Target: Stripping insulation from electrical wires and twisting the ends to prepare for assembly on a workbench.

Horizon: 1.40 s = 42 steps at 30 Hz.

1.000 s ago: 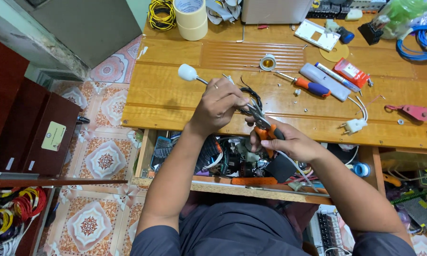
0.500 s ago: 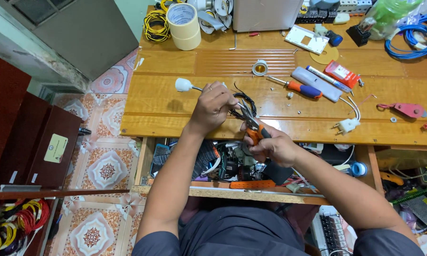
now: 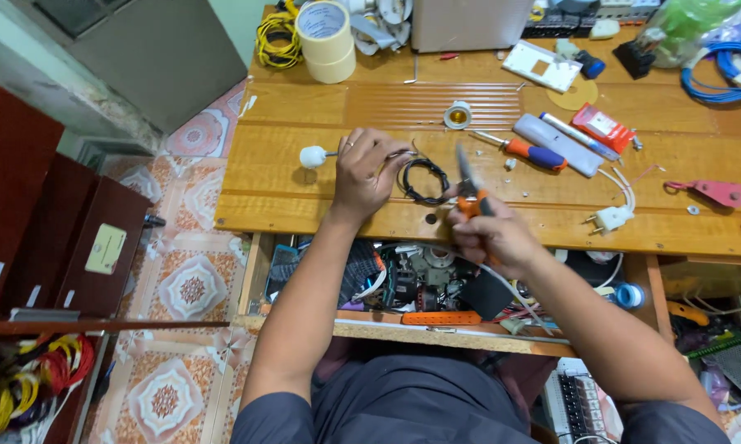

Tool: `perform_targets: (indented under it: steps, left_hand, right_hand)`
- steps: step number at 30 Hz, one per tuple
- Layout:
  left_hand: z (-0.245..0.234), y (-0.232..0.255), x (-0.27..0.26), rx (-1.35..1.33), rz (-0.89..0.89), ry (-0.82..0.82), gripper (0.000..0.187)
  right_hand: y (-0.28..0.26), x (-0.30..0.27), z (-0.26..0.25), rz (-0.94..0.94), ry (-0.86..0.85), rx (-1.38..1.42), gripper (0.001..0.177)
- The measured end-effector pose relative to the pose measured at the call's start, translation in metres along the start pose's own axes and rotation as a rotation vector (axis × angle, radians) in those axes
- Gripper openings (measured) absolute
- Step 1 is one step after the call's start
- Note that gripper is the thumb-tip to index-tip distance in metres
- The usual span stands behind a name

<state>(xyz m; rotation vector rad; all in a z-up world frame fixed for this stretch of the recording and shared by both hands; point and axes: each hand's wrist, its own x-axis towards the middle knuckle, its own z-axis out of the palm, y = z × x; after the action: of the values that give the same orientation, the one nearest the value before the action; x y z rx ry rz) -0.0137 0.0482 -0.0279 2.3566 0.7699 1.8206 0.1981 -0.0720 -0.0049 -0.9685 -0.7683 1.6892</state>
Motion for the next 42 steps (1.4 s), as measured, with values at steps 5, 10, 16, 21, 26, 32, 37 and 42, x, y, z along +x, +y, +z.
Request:
perform_targets:
  steps: [5,10,16,21,26,32,37,42]
  left_hand:
    - [-0.016,0.014,0.013,-0.006,-0.041,0.093,0.015]
    - [-0.035,0.028,0.027,0.032,-0.005,0.244,0.023]
    - [-0.043,0.061,0.043,-0.168,-0.134,0.203,0.028]
    - [-0.039,0.094,0.050,-0.399,-0.312,0.177,0.019]
    - [-0.018,0.114,0.042,-0.627,-0.538,0.116,0.024]
    - [0.000,0.136,0.040,-0.937,-0.720,0.177,0.025]
    - [0.008,0.141,0.028,-1.051,-0.748,0.124,0.028]
    - [0.022,0.134,0.007,-0.994,-0.754,0.093,0.020]
  right_hand:
    - [0.001,0.010,-0.022,-0.088,-0.045,-0.031,0.052]
    - [-0.008,0.007,-0.021,-0.152,-0.047,-0.095,0.054]
    - [-0.021,0.006,-0.024,-0.240,-0.069,-0.203,0.057]
    - [-0.036,0.008,-0.029,-0.396,-0.097,-0.323,0.049]
    - [-0.057,-0.002,-0.040,-0.419,-0.039,-0.674,0.050]
    - [-0.068,-0.028,-0.029,-0.688,-0.063,-1.081,0.021]
    - [-0.048,-0.034,-0.041,-0.703,-0.012,-1.230,0.039]
    - [-0.058,-0.048,-0.031,-0.718,-0.031,-1.287,0.068]
